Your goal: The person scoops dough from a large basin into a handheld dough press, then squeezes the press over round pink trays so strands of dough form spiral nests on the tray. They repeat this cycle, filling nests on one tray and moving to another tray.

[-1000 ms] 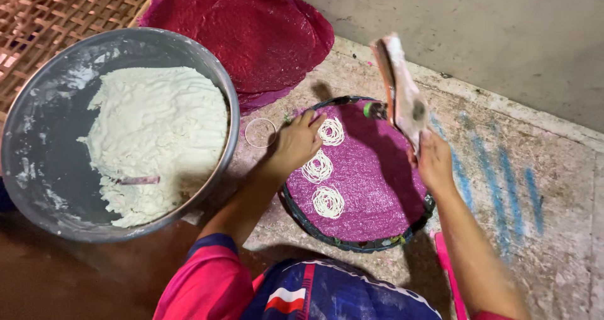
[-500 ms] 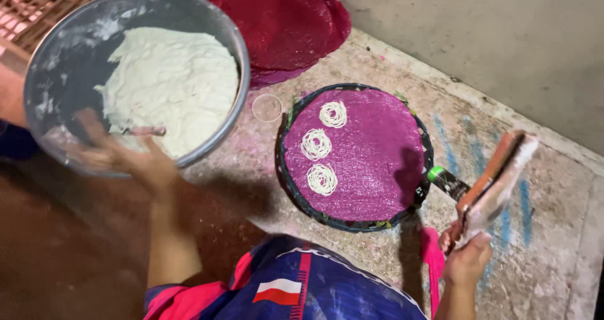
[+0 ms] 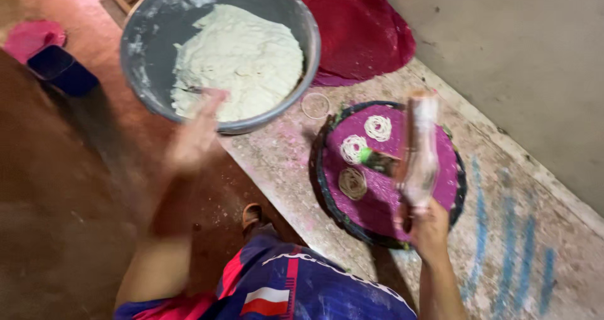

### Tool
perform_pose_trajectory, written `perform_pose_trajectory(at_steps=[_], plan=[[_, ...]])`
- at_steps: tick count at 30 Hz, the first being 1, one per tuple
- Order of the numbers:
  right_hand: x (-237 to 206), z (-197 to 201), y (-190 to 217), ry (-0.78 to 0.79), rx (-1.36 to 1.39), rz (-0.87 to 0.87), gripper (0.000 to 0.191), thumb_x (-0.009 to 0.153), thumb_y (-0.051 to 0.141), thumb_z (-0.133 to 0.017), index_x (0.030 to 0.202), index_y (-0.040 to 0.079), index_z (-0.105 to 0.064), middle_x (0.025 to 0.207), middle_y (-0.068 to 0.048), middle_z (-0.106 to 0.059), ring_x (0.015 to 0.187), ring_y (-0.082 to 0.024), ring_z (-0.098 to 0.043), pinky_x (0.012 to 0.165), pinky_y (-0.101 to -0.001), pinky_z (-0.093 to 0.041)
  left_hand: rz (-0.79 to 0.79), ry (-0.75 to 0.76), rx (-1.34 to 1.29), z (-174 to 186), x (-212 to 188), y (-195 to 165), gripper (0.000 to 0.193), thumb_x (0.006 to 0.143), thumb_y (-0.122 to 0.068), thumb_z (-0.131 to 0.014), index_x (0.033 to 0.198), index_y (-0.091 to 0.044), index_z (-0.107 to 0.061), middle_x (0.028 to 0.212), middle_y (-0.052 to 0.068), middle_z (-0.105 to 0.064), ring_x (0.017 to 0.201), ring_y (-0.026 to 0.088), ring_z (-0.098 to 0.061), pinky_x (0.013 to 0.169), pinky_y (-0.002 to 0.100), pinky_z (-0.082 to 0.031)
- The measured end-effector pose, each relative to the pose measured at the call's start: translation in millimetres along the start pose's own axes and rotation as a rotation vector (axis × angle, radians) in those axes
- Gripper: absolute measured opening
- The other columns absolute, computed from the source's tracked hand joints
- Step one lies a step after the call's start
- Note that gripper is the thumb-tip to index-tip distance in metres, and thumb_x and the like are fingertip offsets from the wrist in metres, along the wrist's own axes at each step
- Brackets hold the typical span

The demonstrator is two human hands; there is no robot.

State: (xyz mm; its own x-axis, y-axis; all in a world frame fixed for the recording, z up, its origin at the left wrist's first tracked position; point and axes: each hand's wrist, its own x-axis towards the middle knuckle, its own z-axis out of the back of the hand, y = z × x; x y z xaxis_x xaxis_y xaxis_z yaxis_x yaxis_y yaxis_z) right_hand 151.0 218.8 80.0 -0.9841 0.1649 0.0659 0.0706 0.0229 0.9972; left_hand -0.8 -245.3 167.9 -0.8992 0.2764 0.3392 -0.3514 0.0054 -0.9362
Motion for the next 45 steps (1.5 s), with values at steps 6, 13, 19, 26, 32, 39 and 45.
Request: perform_pose_trajectory(at_steps=[6,13,19,26,32,39,45], plan=[[54.8,-149.0,132.7,0.662,-0.796,0.608,0.046,0.081,0.050,-0.075,0.090,0.006,-0.070,0.076,-0.009,-0.068,0.070,-0.029,-0.068,0.062,-0.0389,-0.053,-0.126,0.706,0.357,-47.3,-3.7,-50.2,0.043,0.105,-0.016,-0.048,0.148,-0.007,-0.044,0.144,0.011,-0.046,0.134,0.023,-0.041,0.111,0.038,-0.028],[169.9,-300.5,195.7,1.157,-0.809,0.847,0.051,0.085,0.056,-0.067,0.090,0.005,-0.065,0.080,-0.011,-0.063,0.075,-0.035,-0.065,0.064,-0.0444,-0.048,-0.128,0.936,0.363,62.2,46.8,-67.8,0.034,0.101,-0.021,-0.056,0.133,-0.011,-0.056,0.117,0.011,-0.060,0.106,0.026,-0.056,0.089,0.039,-0.043],[193.2,-346.5,161.1,1.325,-0.424,0.337,0.039,0.106,0.039,-0.054,0.101,0.002,-0.066,0.089,-0.010,-0.067,0.086,-0.033,-0.070,0.075,-0.0432,-0.053,-0.042,0.822,0.398,192.8,66.8,-12.5,0.026,0.097,-0.026,-0.063,0.120,-0.014,-0.067,0.093,0.010,-0.073,0.082,0.028,-0.069,0.071,0.040,-0.055],[272.3,-350.5,154.8,0.825,-1.230,1.140,0.033,0.078,0.033,-0.071,0.102,0.010,-0.072,0.086,-0.005,-0.066,0.076,-0.024,-0.066,0.065,-0.0375,-0.051,0.606,0.655,-0.417,323.0,92.3,100.1,0.028,0.086,-0.011,-0.071,0.113,-0.003,-0.069,0.094,0.008,-0.074,0.081,0.020,-0.071,0.068,0.035,-0.055],[308.7,-409.0,188.0,0.465,-1.411,1.496,0.040,0.080,0.014,-0.070,0.120,0.012,-0.071,0.105,-0.008,-0.065,0.097,-0.025,-0.065,0.086,-0.0419,-0.053,0.690,0.404,-0.804,244.7,91.4,152.6,0.040,0.082,-0.013,-0.067,0.121,-0.009,-0.065,0.094,0.003,-0.071,0.078,0.016,-0.067,0.071,0.036,-0.056],[271.1,-464.7,184.1,0.605,-0.347,0.360,0.068,0.083,0.007,-0.077,0.147,0.007,-0.050,0.136,-0.008,-0.060,0.129,-0.020,-0.058,0.112,-0.0378,-0.048,0.335,0.032,-0.243,250.9,105.6,138.6,0.026,0.089,-0.008,-0.073,0.113,0.000,-0.069,0.093,0.003,-0.068,0.082,0.009,-0.062,0.072,0.029,-0.053],[280.0,-483.1,158.5,0.554,-0.340,0.353,0.055,0.077,0.001,-0.086,0.129,0.002,-0.068,0.122,-0.009,-0.065,0.107,-0.016,-0.065,0.093,-0.0294,-0.057,-0.046,-0.121,-0.099,252.4,113.4,102.1,0.039,0.087,0.001,-0.071,0.124,-0.001,-0.060,0.103,-0.001,-0.068,0.094,0.007,-0.063,0.083,0.026,-0.054]])
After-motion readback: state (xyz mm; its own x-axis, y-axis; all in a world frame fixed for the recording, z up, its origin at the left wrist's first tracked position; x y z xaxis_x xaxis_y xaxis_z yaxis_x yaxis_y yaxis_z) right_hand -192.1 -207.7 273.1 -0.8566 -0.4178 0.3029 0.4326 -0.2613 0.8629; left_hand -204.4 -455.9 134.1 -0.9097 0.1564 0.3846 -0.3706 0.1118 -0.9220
